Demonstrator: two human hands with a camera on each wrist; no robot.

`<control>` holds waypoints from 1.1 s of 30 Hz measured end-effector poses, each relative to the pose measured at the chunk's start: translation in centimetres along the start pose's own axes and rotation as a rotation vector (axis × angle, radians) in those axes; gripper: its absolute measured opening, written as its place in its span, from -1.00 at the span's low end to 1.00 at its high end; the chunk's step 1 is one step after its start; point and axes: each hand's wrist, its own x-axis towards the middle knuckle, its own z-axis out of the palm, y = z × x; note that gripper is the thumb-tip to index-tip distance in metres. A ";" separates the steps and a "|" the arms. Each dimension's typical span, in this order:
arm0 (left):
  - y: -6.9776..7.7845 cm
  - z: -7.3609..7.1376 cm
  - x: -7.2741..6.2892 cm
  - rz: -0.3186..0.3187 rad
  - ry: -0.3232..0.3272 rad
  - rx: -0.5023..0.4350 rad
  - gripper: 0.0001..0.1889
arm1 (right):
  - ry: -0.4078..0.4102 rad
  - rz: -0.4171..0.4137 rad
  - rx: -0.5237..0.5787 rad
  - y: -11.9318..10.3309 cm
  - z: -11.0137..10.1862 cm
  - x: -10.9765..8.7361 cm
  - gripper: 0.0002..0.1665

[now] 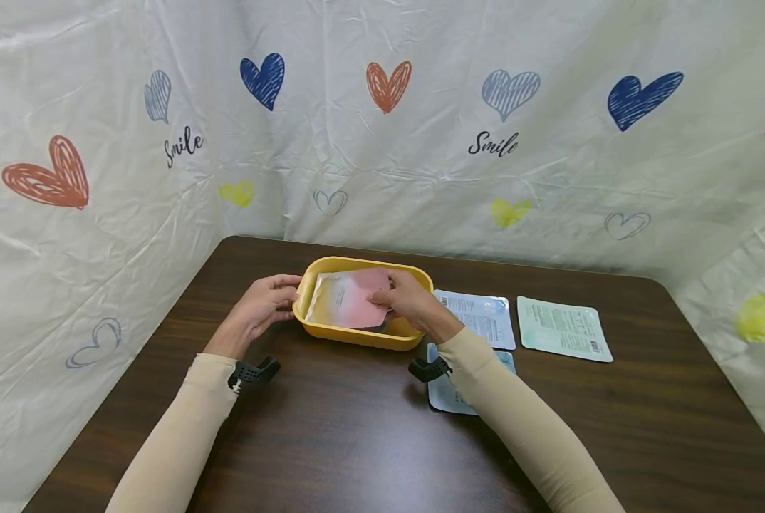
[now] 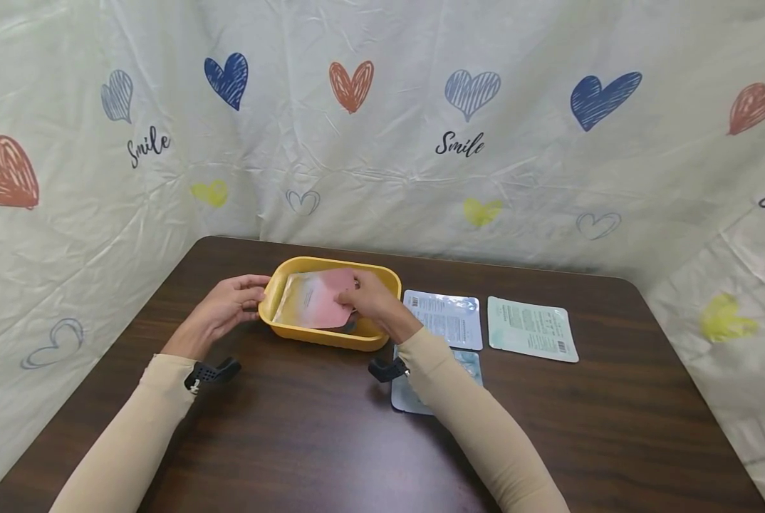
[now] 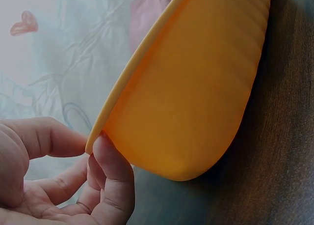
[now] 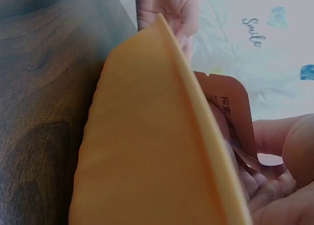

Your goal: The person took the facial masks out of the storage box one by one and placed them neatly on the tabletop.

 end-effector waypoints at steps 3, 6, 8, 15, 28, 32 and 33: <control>0.0 0.0 0.0 0.002 0.001 0.006 -0.48 | 0.003 -0.017 0.016 0.0 -0.3 -0.2 -0.57; -0.1 0.0 0.1 0.000 0.002 0.008 -0.48 | 0.000 -0.044 0.035 -0.3 -0.7 -0.7 -0.54; -0.1 0.0 0.1 -0.002 0.002 0.007 -0.48 | 0.003 -0.059 0.047 -0.4 -0.9 -1.0 -0.53; 0.0 0.1 0.0 -0.011 -0.001 0.008 -0.49 | -0.001 -0.078 0.109 -0.6 -2.3 -2.4 -0.49; 0.0 0.1 -0.1 -0.034 0.010 -0.021 -0.50 | -0.023 -0.086 0.159 -0.2 -5.7 -5.8 -0.42; 0.0 0.1 -0.1 -0.038 0.010 -0.024 -0.48 | -0.032 -0.107 0.160 0.0 -6.8 -7.0 -0.42; 0.0 0.1 -0.1 -0.039 0.008 -0.024 -0.48 | -0.028 -0.107 0.161 0.0 -7.0 -7.3 -0.43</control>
